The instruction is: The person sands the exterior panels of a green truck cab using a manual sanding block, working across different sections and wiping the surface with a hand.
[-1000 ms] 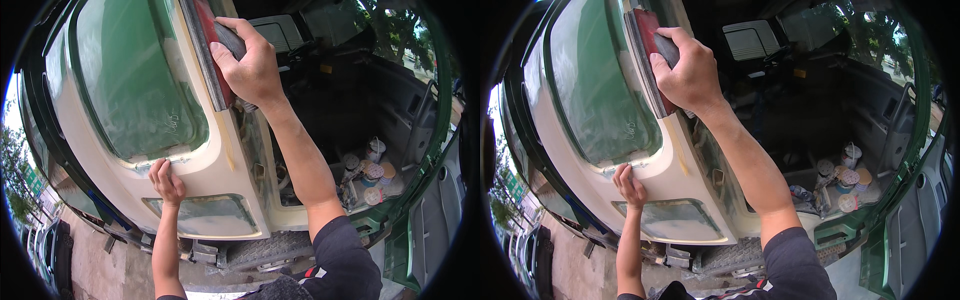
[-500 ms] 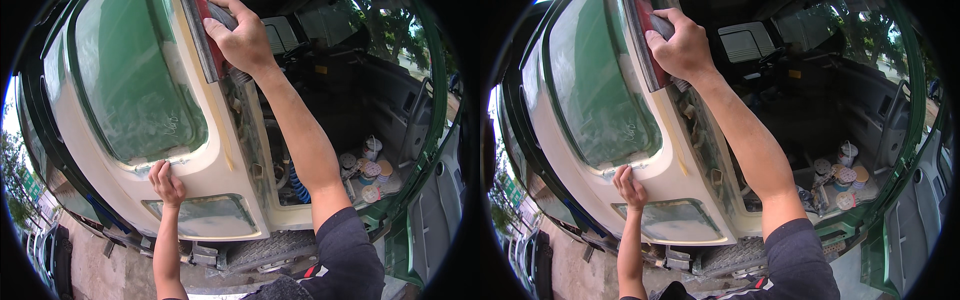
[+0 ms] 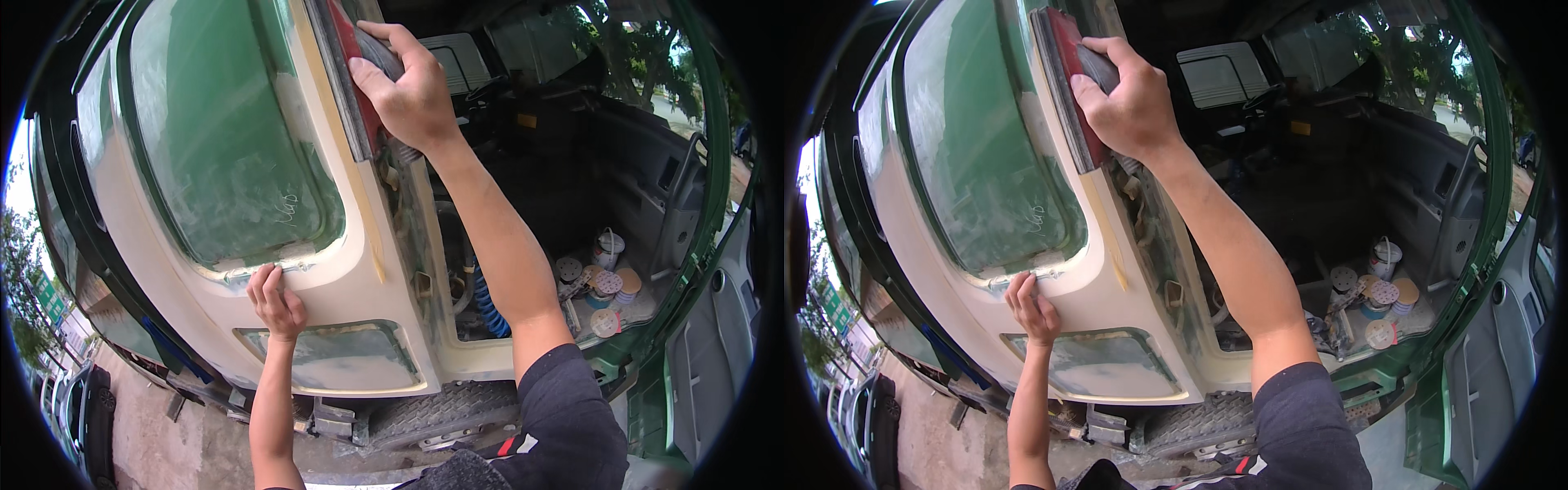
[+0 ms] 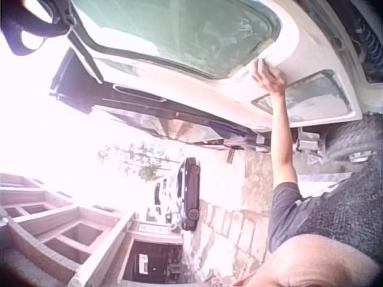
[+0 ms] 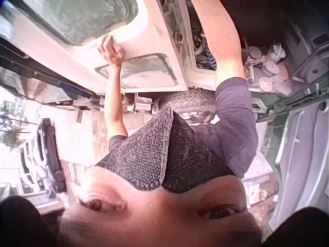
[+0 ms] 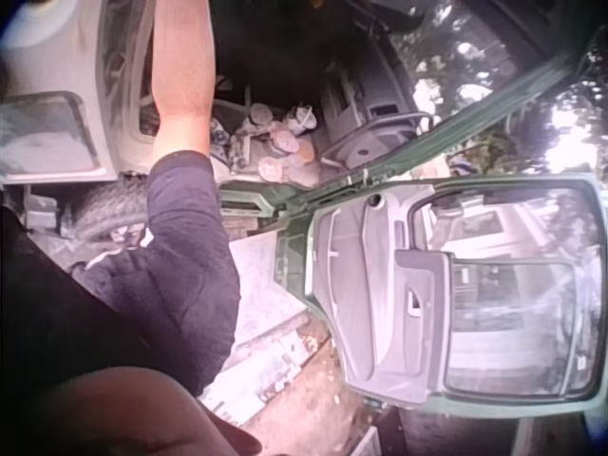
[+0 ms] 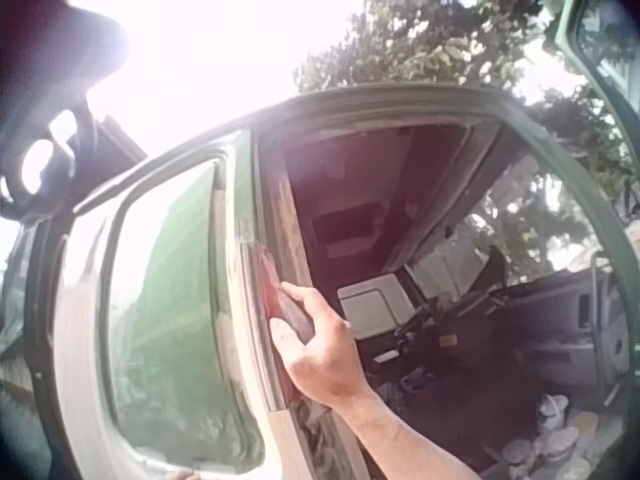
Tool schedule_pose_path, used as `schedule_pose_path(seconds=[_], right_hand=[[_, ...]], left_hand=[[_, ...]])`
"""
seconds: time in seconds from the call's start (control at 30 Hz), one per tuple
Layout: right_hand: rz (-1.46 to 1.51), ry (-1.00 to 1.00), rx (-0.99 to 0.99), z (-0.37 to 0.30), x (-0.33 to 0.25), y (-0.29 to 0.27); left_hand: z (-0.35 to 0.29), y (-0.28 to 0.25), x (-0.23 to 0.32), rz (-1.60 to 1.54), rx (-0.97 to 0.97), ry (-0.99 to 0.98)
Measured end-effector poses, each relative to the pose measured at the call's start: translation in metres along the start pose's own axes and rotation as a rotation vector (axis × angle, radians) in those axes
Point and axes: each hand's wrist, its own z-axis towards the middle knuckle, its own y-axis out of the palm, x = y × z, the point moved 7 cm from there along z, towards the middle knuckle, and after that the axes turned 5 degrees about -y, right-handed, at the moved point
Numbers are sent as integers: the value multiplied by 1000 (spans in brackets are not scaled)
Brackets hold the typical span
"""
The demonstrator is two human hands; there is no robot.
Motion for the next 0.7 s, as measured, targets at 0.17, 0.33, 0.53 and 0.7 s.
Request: schedule_pose_path(seconds=[0.17,0.33,0.53,0.7], right_hand=[[42,-6,-45,-90,-16,-12],[-135,-62,28,28,-2,5],[-144,-34,-120,-67,-21,3],[-220,-56,-35,-19,-10,4]], left_hand=[[-1,-8,-2,19,18,-23],[-1,4,1,-23,14,-26],[-4,-12,-8,17,6,-25],[-2,-2,-1,-16,9,-43]])
